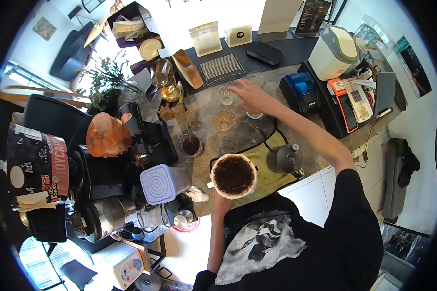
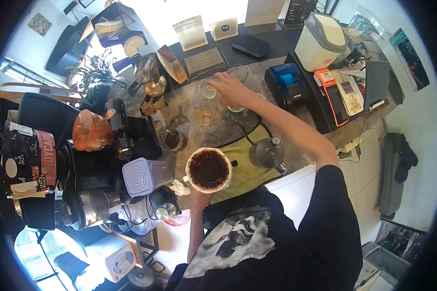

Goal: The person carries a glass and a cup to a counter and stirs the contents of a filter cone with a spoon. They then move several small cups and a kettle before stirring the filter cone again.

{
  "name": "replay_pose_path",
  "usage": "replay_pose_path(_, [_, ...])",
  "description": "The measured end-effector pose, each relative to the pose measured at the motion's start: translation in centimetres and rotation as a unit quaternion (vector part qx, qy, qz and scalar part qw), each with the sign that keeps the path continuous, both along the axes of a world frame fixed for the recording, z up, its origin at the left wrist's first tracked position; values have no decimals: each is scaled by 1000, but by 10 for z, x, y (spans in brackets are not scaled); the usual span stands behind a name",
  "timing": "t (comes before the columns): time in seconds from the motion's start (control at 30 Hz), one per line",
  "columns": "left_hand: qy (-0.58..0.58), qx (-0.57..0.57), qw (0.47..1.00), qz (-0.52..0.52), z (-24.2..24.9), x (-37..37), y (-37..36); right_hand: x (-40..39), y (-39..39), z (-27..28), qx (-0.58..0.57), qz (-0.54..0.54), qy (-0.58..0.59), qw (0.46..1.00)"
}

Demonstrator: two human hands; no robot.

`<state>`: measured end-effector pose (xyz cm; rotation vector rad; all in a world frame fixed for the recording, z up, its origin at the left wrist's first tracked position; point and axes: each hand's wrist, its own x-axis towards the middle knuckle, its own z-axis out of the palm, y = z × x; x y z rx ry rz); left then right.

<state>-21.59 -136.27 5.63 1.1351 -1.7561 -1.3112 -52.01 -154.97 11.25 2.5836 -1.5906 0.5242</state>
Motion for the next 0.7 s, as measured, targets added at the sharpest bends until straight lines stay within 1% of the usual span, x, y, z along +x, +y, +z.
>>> replay_pose_path(0.03, [0,4,1000,1,0,2,3,-5,14,-2,1,-1,0,1000])
replay_pose_path(0.1, [1,6,1000,0,-1,2,0,-19,34,-5,127,-40,-35,990])
replay_pose_path(0.13, [1,9,1000,-3,-1,2,-2,-24,42,-8,127,-43,-36,990])
replay_pose_path(0.2, [-1,17,1000,-8,-1,-2,-3,-30,57,-13,190,-68,18,979])
replay_pose_path(0.23, [-2,24,1000,-11,-1,-2,0,-30,62,-16,194,-72,16,978])
replay_pose_path(0.3, [-7,30,999,-15,-2,0,1,-28,66,-12,189,-122,64,972])
replay_pose_path(0.33, [-10,34,999,-15,-2,2,3,-29,68,-11,191,-124,60,972])
replay_pose_path(0.4, [-13,41,999,-15,-3,4,3,-38,70,-10,152,-168,24,974])
replay_pose_path(0.43, [-14,45,999,-13,-4,4,5,-43,72,-10,153,-167,23,974])
replay_pose_path(0.5, [-15,56,998,-8,-5,4,11,-52,75,-12,168,-203,31,964])
replay_pose_path(0.53, [-15,61,998,-7,-6,4,14,-52,74,-15,171,-202,30,964])
replay_pose_path(0.6, [-20,73,997,-7,-6,6,21,-48,73,-22,148,-150,38,977])
replay_pose_path(0.63, [-18,66,998,1,-12,8,24,-45,70,-25,150,-153,35,976])
replay_pose_path(0.7, [-33,61,998,6,-11,7,25,-33,59,-23,114,-112,74,984])
